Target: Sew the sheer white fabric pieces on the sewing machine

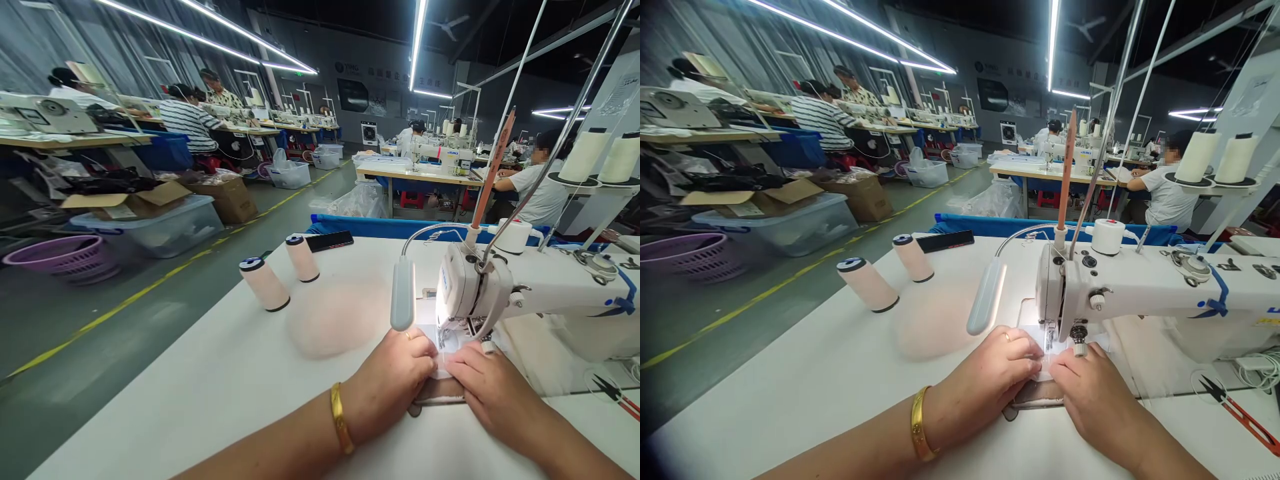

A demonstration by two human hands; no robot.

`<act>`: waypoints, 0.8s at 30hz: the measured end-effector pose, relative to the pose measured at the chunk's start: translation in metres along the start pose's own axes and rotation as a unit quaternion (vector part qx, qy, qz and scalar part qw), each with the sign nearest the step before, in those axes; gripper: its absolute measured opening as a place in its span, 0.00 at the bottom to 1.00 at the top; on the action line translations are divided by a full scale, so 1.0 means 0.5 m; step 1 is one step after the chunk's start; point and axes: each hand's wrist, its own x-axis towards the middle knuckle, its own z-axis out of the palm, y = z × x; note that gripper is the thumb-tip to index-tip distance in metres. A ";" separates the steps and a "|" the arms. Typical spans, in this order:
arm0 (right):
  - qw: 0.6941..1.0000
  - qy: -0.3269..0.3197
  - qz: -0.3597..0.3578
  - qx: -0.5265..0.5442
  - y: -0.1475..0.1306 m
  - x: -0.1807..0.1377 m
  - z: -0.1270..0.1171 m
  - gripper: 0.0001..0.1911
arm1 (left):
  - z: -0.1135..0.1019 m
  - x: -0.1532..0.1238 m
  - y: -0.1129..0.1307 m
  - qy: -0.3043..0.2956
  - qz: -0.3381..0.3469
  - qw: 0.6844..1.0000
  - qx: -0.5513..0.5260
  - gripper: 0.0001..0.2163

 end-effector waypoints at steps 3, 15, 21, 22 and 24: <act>1.000 -0.002 -0.005 -0.006 0.000 -0.002 0.002 0.24 | 0.003 -0.003 -0.001 -0.012 0.043 0.999 -0.005 0.11; 1.000 0.016 -0.015 0.002 0.007 -0.003 0.007 0.22 | -0.003 -0.003 0.002 -0.036 0.038 0.999 0.015 0.10; 1.000 0.016 0.014 -0.012 0.011 0.002 0.011 0.26 | 0.000 0.002 -0.007 -0.032 0.025 0.999 0.023 0.12; 1.000 0.016 0.018 -0.015 0.011 0.003 0.011 0.25 | 0.001 0.002 -0.009 -0.031 0.025 0.999 0.025 0.12; 0.999 0.017 0.021 -0.019 0.013 0.004 0.011 0.24 | 0.003 0.004 -0.013 -0.028 0.024 0.999 0.029 0.13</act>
